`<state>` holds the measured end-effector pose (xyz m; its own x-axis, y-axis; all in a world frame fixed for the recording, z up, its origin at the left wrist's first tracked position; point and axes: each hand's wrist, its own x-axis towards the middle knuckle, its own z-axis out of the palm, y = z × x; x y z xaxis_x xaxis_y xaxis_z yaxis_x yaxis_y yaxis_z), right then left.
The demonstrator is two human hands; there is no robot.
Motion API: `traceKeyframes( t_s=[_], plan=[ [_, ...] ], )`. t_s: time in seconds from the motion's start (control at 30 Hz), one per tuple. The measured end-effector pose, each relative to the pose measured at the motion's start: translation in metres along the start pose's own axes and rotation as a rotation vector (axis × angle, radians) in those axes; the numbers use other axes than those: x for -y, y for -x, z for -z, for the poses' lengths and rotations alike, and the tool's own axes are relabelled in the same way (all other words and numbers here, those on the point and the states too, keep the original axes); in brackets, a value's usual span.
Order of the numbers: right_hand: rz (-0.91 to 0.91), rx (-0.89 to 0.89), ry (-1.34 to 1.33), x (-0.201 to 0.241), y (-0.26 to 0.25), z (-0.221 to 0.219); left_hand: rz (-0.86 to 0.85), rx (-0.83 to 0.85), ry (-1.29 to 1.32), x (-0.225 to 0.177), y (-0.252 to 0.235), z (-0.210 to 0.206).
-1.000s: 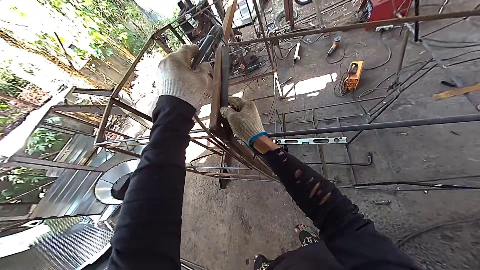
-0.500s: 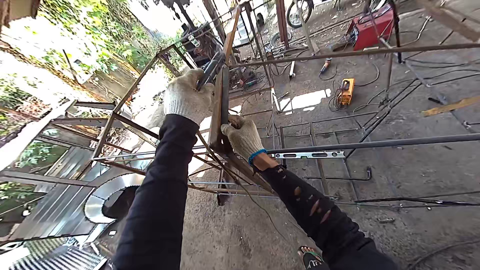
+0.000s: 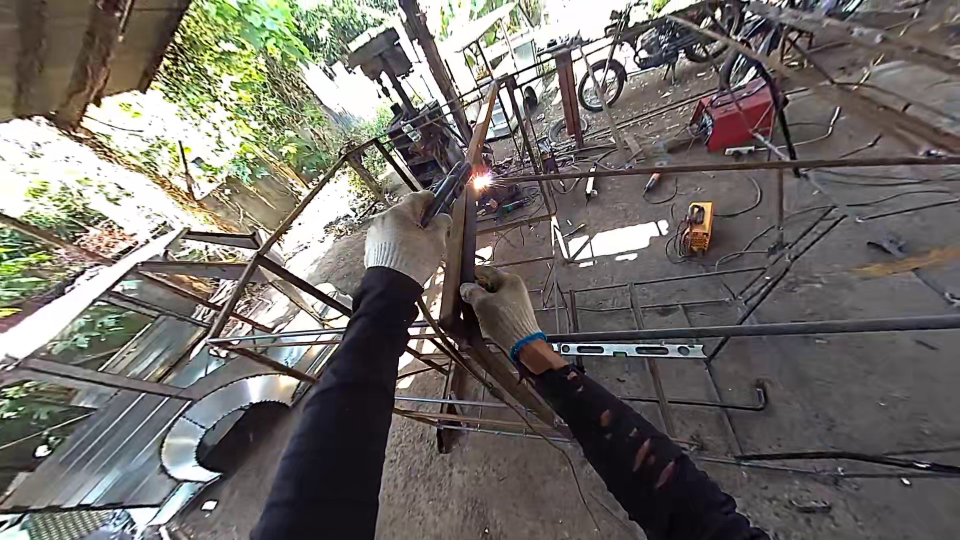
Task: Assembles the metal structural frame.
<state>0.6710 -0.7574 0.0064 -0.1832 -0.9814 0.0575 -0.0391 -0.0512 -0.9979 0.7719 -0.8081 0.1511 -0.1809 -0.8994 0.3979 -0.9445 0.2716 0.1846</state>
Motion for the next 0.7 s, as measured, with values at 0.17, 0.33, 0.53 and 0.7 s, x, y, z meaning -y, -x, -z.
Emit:
traceKeyframes(
  t_s=[0.17, 0.33, 0.53, 0.7],
  plan=[
    [-0.021, -0.006, -0.038, 0.0005, 0.0011, -0.001, -0.001, 0.0, -0.004, -0.001, 0.0006, -0.0018],
    [-0.003, -0.01, -0.037, 0.0011, 0.0011, -0.0007, 0.014, 0.01, -0.005, -0.0021, 0.0005, -0.0032],
    [-0.003, -0.015, -0.058, 0.0002, 0.0012, -0.0012, 0.002, 0.014, -0.045, -0.0039, 0.0007, -0.0039],
    [0.004, -0.01, -0.06, 0.0025, 0.004, 0.0005, 0.002, 0.013, -0.072, -0.006, 0.0016, -0.0046]
  ],
)
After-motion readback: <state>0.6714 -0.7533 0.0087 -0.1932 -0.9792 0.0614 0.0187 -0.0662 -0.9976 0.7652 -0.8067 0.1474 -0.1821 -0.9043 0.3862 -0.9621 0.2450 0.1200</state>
